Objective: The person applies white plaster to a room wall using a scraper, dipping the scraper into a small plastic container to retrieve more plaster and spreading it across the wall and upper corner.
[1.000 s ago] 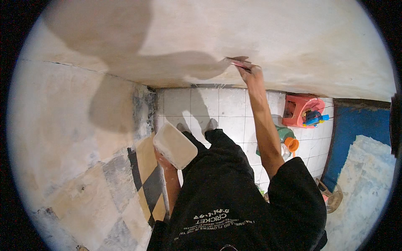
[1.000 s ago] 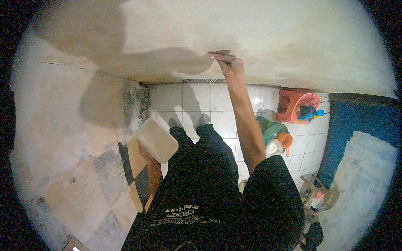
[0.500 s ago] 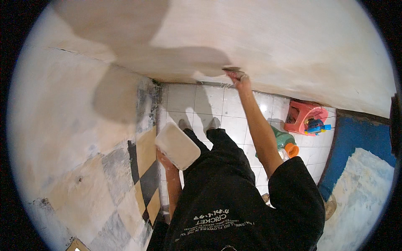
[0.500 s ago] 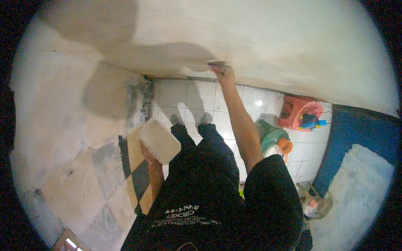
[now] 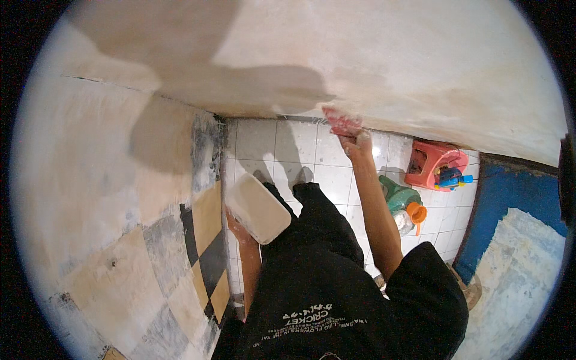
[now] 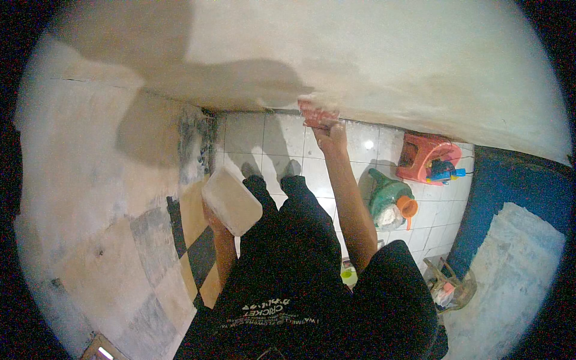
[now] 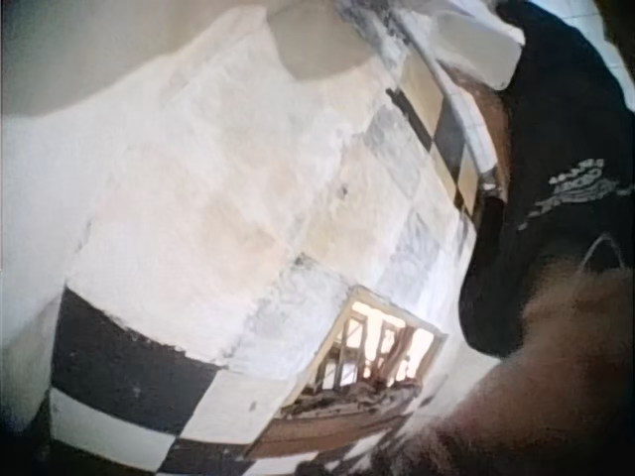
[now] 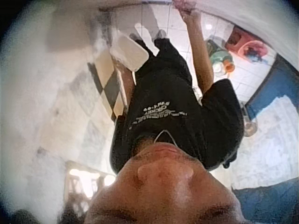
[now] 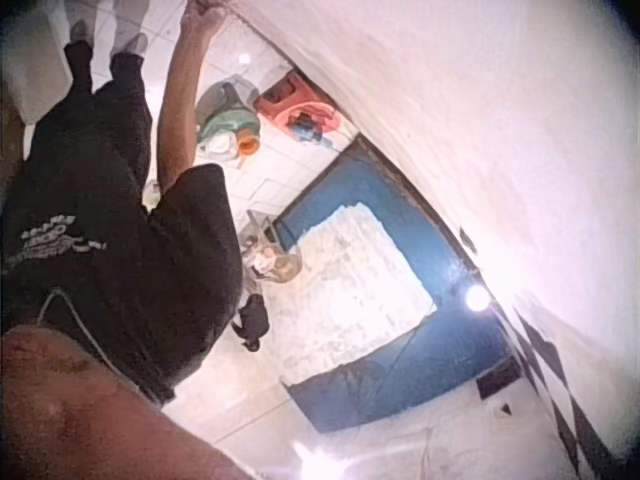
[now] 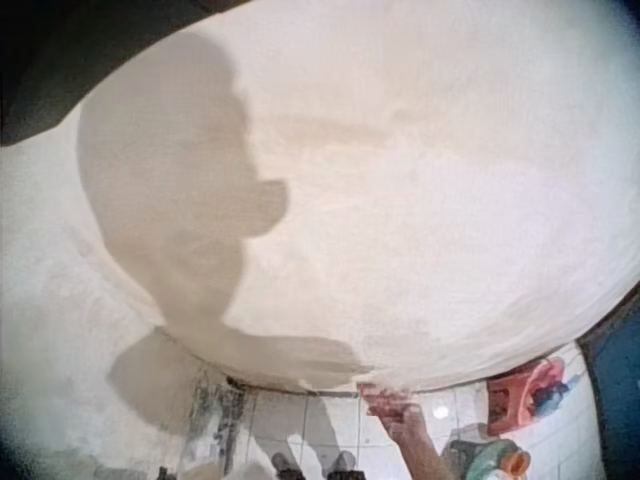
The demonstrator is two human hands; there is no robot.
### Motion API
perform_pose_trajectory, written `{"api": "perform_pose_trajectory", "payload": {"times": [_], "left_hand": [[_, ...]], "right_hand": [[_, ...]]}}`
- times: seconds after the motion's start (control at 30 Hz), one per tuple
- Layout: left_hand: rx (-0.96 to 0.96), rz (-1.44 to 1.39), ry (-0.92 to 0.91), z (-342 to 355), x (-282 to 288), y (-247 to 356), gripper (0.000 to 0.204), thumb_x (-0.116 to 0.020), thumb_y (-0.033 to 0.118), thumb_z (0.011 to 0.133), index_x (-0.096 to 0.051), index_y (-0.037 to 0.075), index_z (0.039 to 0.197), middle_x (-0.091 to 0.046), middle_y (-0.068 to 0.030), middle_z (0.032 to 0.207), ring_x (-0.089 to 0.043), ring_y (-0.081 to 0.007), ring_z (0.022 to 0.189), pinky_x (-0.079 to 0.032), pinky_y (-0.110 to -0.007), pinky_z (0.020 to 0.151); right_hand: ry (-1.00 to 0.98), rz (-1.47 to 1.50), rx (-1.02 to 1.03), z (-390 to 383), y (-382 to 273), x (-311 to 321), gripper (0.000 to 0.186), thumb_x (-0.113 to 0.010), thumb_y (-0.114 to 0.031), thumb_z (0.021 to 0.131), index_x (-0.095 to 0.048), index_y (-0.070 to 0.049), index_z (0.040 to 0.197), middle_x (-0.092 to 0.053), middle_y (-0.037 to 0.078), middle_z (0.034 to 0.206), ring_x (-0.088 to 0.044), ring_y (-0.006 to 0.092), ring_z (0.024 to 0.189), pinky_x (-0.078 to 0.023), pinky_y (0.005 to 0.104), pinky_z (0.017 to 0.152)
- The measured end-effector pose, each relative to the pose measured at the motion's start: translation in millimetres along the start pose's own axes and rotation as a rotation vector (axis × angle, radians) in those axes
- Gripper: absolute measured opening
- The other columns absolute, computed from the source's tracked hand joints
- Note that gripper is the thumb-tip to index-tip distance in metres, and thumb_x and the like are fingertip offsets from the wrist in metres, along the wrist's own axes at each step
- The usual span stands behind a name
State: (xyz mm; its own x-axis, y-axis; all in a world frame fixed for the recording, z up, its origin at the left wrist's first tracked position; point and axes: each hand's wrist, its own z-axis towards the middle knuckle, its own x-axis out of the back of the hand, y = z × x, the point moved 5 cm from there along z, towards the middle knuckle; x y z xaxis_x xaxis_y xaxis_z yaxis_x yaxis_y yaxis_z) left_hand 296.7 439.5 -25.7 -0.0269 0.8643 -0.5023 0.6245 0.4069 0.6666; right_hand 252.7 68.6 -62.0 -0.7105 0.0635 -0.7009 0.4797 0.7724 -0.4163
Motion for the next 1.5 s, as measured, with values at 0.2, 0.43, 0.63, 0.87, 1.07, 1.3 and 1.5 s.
{"api": "perform_pose_trajectory", "payload": {"times": [0.2, 0.43, 0.63, 0.87, 1.07, 1.3, 1.5], "left_hand": [[-0.007, 0.170, 0.061, -11, 10, 1, 0.053, -0.030, 0.044, 0.088, -0.037, 0.003, 0.122, -0.048, -0.0143, 0.115, -0.052, -0.0269, 0.100, -0.045, -0.039, 0.083], [0.045, 0.038, 0.139, -16, 3, -2, 0.054, -0.025, 0.044, 0.090, -0.037, 0.003, 0.122, -0.046, -0.0146, 0.117, -0.050, -0.0265, 0.103, -0.043, -0.039, 0.086], [-0.036, 0.140, 0.019, 0, 15, -27, 0.053, -0.032, 0.044, 0.088, -0.036, 0.004, 0.122, -0.049, -0.0151, 0.113, -0.054, -0.0267, 0.098, -0.047, -0.038, 0.081], [0.017, 0.044, -0.087, 31, -42, -39, 0.052, -0.028, 0.044, 0.089, -0.038, 0.005, 0.122, -0.048, -0.0142, 0.115, -0.051, -0.0265, 0.101, -0.045, -0.037, 0.085], [0.086, -0.052, -0.327, 2, -139, -13, 0.053, -0.027, 0.046, 0.089, -0.040, 0.006, 0.122, -0.048, -0.0132, 0.115, -0.050, -0.0254, 0.103, -0.043, -0.037, 0.087], [0.109, -0.059, -0.518, -33, -179, -13, 0.061, -0.027, 0.055, 0.086, -0.040, 0.006, 0.122, -0.049, -0.0133, 0.114, -0.051, -0.0246, 0.101, -0.044, -0.038, 0.086], [0.229, -0.094, -0.542, -69, -161, -22, 0.062, -0.025, 0.054, 0.087, -0.036, 0.005, 0.123, -0.048, -0.0140, 0.114, -0.050, -0.0250, 0.102, -0.043, -0.038, 0.088]], "right_hand": [[-0.177, -0.403, 0.076, 164, 40, 108, 0.032, -0.032, -0.001, 0.081, -0.041, 0.011, 0.110, -0.052, 0.024, 0.099, -0.055, 0.0369, 0.089, -0.048, 0.0471, 0.078], [0.049, 0.056, 0.067, 118, 22, 54, 0.029, -0.034, -0.009, 0.087, -0.044, 0.010, 0.106, -0.049, 0.024, 0.107, -0.052, 0.0371, 0.094, -0.046, 0.0497, 0.082], [-0.160, -0.921, 0.562, -60, -60, -24, 0.030, -0.060, 0.012, 0.069, -0.052, 0.008, 0.098, -0.056, 0.012, 0.097, -0.055, 0.0164, 0.085, -0.050, 0.0295, 0.077], [-0.227, -0.429, 0.191, -152, -96, -40, 0.021, -0.050, -0.002, 0.080, -0.051, 0.005, 0.100, -0.057, 0.010, 0.093, -0.056, 0.0180, 0.074, -0.047, 0.0296, 0.059], [-0.240, -0.710, 0.344, -214, -111, -71, 0.017, -0.053, -0.005, 0.082, -0.054, 0.002, 0.097, -0.059, 0.004, 0.080, -0.055, 0.0100, 0.064, -0.044, 0.0225, 0.057], [-0.305, -1.380, 0.735, -273, -87, -103, 0.016, -0.060, -0.007, 0.075, -0.053, 0.002, 0.086, -0.059, 0.011, 0.073, -0.055, 0.0146, 0.060, -0.043, 0.0255, 0.056], [-0.239, -1.868, 0.742, -291, -40, -94, 0.018, -0.055, -0.002, 0.071, -0.051, 0.004, 0.087, -0.057, 0.024, 0.074, -0.056, 0.0399, 0.072, -0.045, 0.0389, 0.062]]}}
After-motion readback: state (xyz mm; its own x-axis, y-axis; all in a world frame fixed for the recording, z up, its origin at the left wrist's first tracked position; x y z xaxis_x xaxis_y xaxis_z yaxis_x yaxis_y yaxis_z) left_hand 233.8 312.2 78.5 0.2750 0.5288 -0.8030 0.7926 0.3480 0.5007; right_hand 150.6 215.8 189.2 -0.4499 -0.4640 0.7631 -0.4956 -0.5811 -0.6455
